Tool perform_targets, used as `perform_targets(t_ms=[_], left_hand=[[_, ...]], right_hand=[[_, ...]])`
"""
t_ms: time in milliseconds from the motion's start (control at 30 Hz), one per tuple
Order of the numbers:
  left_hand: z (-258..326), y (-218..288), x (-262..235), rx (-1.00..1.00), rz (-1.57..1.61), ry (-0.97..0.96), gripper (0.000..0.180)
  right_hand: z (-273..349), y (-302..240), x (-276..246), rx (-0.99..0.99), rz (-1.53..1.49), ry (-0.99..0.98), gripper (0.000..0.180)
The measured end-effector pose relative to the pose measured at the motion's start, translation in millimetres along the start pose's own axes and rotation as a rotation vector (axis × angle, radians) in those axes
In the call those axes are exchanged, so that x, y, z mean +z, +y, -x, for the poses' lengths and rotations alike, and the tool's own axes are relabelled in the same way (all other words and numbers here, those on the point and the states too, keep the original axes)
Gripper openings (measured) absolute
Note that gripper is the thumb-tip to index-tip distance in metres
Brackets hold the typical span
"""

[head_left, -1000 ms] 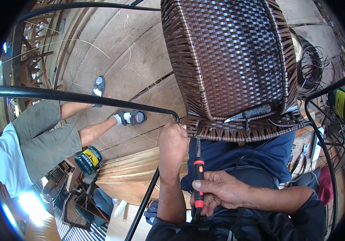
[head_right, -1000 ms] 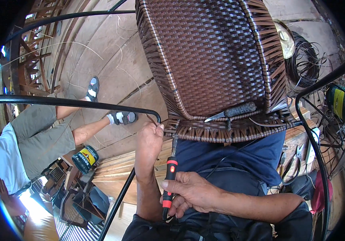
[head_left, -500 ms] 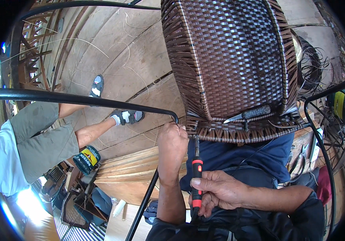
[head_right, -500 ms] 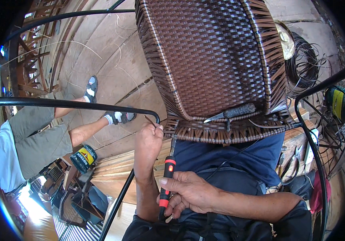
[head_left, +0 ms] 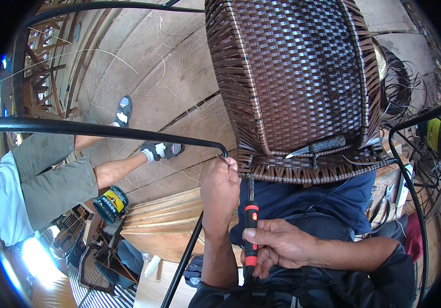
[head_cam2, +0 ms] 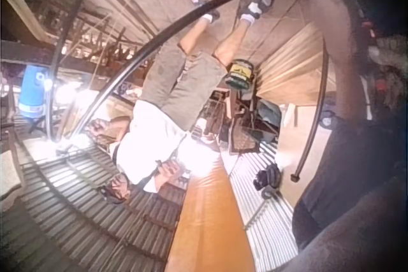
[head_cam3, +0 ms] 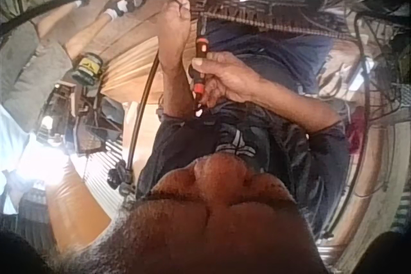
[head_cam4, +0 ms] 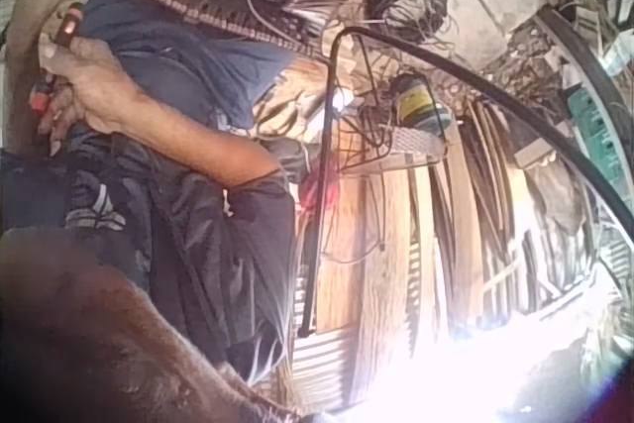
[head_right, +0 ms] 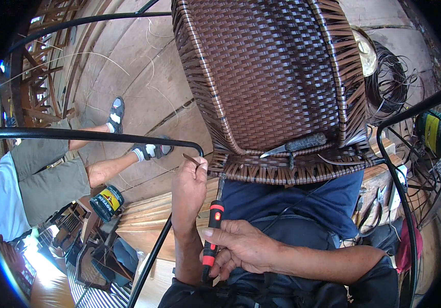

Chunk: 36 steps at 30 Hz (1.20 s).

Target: The recorder is weaving and securing rattan material onto a chair frame using a soldering iron to melt and bond the ends.

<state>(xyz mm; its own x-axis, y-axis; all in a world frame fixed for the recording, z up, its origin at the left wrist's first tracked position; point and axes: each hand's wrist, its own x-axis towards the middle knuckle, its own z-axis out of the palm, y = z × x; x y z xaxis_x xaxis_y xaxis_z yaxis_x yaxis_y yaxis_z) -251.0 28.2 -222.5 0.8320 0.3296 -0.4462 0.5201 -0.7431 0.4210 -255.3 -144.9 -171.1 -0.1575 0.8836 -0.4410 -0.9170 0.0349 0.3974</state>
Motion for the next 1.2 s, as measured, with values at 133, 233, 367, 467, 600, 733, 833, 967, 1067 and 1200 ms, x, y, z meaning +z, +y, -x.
perform_targets(t_ms=[133,233,367,467,600,733,833,967,1067,1200], left_hand=[[1.3,-2.0,-1.6,-0.025,-0.01,-0.021,0.024],[0.0,-3.1,-2.5,-0.006,-0.05,-0.02,0.026],[-2.0,2.5,-6.7,-0.04,-0.06,-0.05,0.027],[-1.9,2.4,-7.6,-0.026,-0.068,-0.055,0.027],[-1.2,0.3,-7.0,-0.025,-0.052,-0.046,0.026],[-2.0,2.0,-5.2,-0.018,-0.006,-0.037,0.026],[-2.1,6.5,-7.6,-0.029,-0.002,-0.036,0.026],[-2.7,5.5,-6.8,-0.031,-0.013,-0.034,0.027],[-1.6,2.0,-5.9,-0.015,-0.036,-0.019,0.027],[-0.2,2.3,-5.4,-0.023,-0.026,0.001,0.027]], right_hand=[[-1.5,0.5,-0.9,0.005,-0.002,-0.013,0.036],[-1.3,-0.3,-0.8,0.014,0.012,0.002,0.036],[-1.9,-0.7,-0.2,0.024,0.021,-0.006,0.038],[-1.9,-0.8,1.2,0.024,0.026,0.004,0.038],[-2.5,-0.5,1.4,0.026,0.016,0.021,0.035],[-1.5,0.0,0.7,0.016,0.006,0.018,0.034],[-1.2,-0.4,1.9,0.019,0.003,0.023,0.034],[-1.1,-0.6,1.8,0.01,0.0,0.016,0.034],[-1.5,-0.5,2.2,0.009,-0.002,0.015,0.034],[-1.5,0.4,3.0,0.014,0.003,0.019,0.034]])
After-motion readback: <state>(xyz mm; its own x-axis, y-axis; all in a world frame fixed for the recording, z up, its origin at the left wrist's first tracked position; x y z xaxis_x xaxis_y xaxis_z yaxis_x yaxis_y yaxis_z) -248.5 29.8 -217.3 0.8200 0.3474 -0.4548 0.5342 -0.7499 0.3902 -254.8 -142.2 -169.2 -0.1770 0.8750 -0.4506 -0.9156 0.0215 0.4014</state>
